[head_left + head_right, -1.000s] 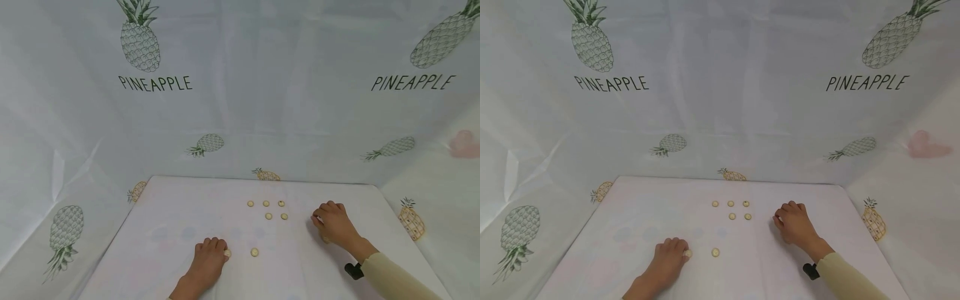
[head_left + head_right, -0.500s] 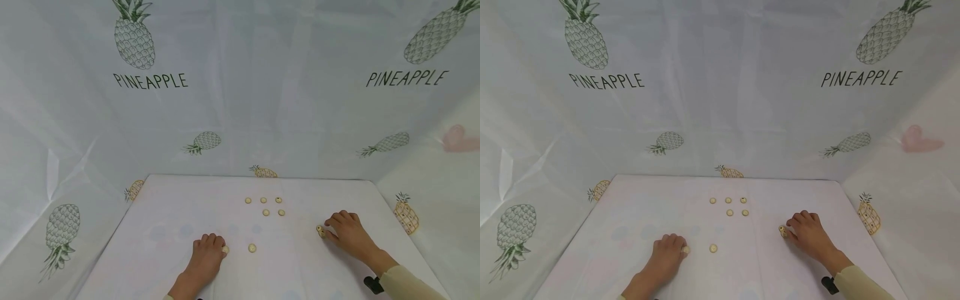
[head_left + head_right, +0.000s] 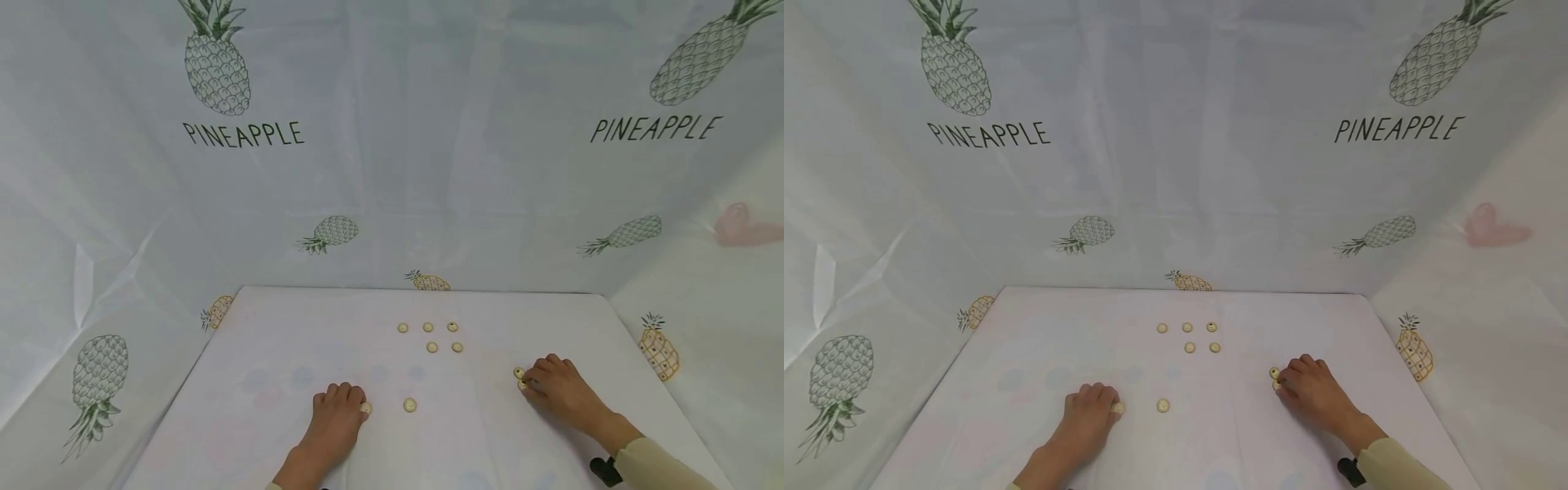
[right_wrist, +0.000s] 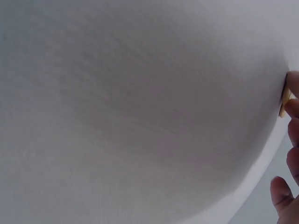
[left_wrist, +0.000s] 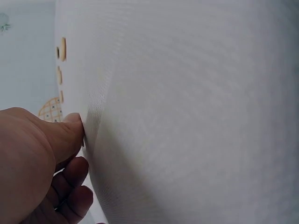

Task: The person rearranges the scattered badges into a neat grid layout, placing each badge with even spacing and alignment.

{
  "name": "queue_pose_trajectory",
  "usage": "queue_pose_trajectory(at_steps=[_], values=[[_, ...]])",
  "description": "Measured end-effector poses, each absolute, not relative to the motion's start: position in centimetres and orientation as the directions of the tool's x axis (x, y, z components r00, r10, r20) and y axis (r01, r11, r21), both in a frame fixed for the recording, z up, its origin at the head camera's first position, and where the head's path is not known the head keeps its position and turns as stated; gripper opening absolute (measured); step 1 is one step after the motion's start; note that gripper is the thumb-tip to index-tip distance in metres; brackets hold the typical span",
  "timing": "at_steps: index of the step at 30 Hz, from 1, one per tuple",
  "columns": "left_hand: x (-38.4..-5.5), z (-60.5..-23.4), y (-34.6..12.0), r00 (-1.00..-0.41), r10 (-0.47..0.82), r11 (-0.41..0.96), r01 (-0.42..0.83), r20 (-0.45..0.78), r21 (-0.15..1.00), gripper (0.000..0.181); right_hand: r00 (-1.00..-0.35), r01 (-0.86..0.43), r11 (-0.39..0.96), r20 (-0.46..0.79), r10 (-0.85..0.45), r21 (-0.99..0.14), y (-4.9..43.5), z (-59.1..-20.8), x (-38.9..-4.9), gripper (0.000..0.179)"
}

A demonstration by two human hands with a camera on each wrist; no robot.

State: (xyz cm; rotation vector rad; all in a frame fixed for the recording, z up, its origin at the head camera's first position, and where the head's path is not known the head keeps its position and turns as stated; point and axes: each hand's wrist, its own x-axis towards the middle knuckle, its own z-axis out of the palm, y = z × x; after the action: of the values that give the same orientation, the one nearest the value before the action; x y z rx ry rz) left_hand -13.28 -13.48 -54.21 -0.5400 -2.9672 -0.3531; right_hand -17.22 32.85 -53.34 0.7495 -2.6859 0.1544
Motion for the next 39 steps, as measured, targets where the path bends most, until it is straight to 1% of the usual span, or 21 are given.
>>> queue_pose_trajectory(at_steps=[5,9,13,17,20,27,30,32,35,39], values=[[-13.2,-54.3,-13.4,-0.926,0.335,0.91,0.366,0.176,0.194,0.026,-0.8,-0.527,0.85,0.345,-0.492,-0.009,32.8,-53.0,-16.9,0.023],[-13.1,-54.2,-13.4,-0.923,0.342,0.908,0.373,0.176,0.191,0.026,-0.795,-0.534,0.845,0.342,-0.501,-0.006,32.9,-53.1,-16.8,0.024],[-13.1,-54.1,-13.3,-0.917,0.354,0.907,0.384,0.182,0.173,0.027,-0.782,-0.547,0.837,0.362,-0.508,-0.007,33.1,-53.2,-16.8,0.025],[-13.2,-54.1,-13.2,-0.919,0.353,0.905,0.383,0.174,0.183,0.026,-0.766,-0.552,0.834,0.39,-0.511,0.006,33.3,-53.4,-16.9,0.026],[-13.1,-54.2,-13.2,-0.924,0.349,0.906,0.375,0.154,0.196,0.025,-0.777,-0.545,0.838,0.384,-0.499,-0.014,33.3,-53.5,-16.7,0.025],[-13.0,-54.5,-13.2,-0.93,0.336,0.906,0.363,0.151,0.217,0.024,-0.855,-0.449,0.892,0.31,-0.415,-0.043,33.1,-53.2,-16.4,0.02],[-13.0,-54.5,-13.2,-0.932,0.338,0.906,0.36,0.133,0.221,0.024,-0.87,-0.428,0.902,0.292,-0.396,-0.053,33.0,-53.2,-16.1,0.019],[-12.9,-54.5,-13.2,-0.93,0.344,0.909,0.365,0.132,0.203,0.025,-0.868,-0.436,0.898,0.294,-0.401,-0.06,32.8,-53.2,-16.0,0.018],[-12.9,-54.4,-13.3,-0.927,0.349,0.914,0.369,0.137,0.168,0.027,-0.848,-0.46,0.887,0.316,-0.426,-0.039,32.4,-53.1,-15.9,0.019],[-13.0,-54.3,-13.3,-0.924,0.353,0.917,0.373,0.149,0.144,0.028,-0.818,-0.488,0.873,0.342,-0.463,0.017,31.8,-52.9,-16.3,0.021]])
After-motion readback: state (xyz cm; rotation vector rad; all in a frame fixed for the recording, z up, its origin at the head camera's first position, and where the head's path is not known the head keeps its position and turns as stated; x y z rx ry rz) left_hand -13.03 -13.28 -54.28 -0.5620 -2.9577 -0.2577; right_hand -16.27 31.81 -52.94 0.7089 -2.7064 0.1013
